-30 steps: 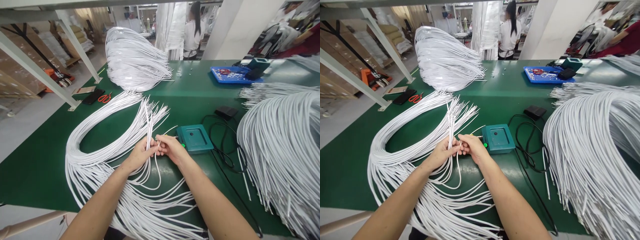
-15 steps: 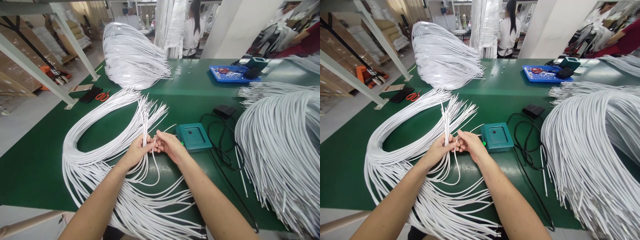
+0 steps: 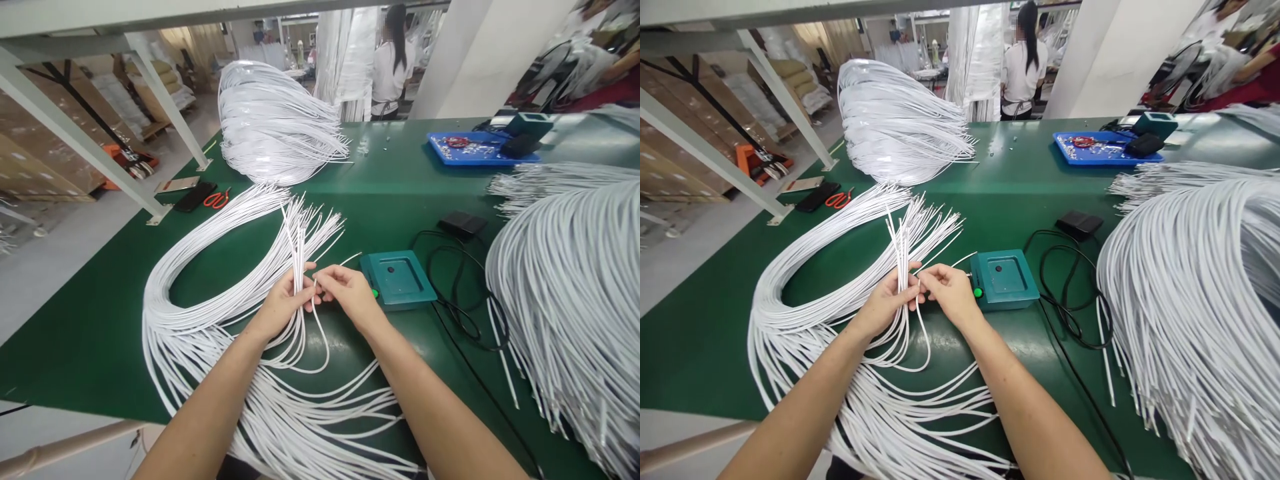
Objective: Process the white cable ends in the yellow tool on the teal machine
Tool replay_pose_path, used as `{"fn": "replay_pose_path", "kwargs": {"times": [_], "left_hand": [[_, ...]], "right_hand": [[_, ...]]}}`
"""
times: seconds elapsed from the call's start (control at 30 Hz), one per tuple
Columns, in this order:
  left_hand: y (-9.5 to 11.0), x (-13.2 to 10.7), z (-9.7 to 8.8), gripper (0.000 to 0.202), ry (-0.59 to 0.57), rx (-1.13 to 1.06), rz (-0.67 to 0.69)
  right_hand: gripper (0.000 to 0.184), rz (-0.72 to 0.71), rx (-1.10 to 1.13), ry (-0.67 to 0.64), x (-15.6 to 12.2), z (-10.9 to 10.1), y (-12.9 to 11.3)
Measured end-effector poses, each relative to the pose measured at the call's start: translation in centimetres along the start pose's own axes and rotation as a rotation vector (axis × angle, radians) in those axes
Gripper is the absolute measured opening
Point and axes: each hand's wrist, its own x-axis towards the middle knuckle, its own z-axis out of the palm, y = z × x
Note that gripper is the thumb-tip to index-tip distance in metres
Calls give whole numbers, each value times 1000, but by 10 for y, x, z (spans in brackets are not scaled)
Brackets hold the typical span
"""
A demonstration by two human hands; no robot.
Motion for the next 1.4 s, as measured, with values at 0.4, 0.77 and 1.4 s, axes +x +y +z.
{"fn": "replay_pose_path", "kwargs": {"times": [0.4, 0.77, 1.4], "left_hand": [[-2, 2, -6, 44, -14, -188, -192], [-7, 11, -7, 49, 41, 162, -130], [-21, 19, -6, 46, 123, 265, -164]], "right_hand": [[32, -757, -1343, -5, -7, -5, -1], [8, -524, -1569, 50, 1, -33, -11], [16, -520, -1607, 79, 3, -33, -8]]}}
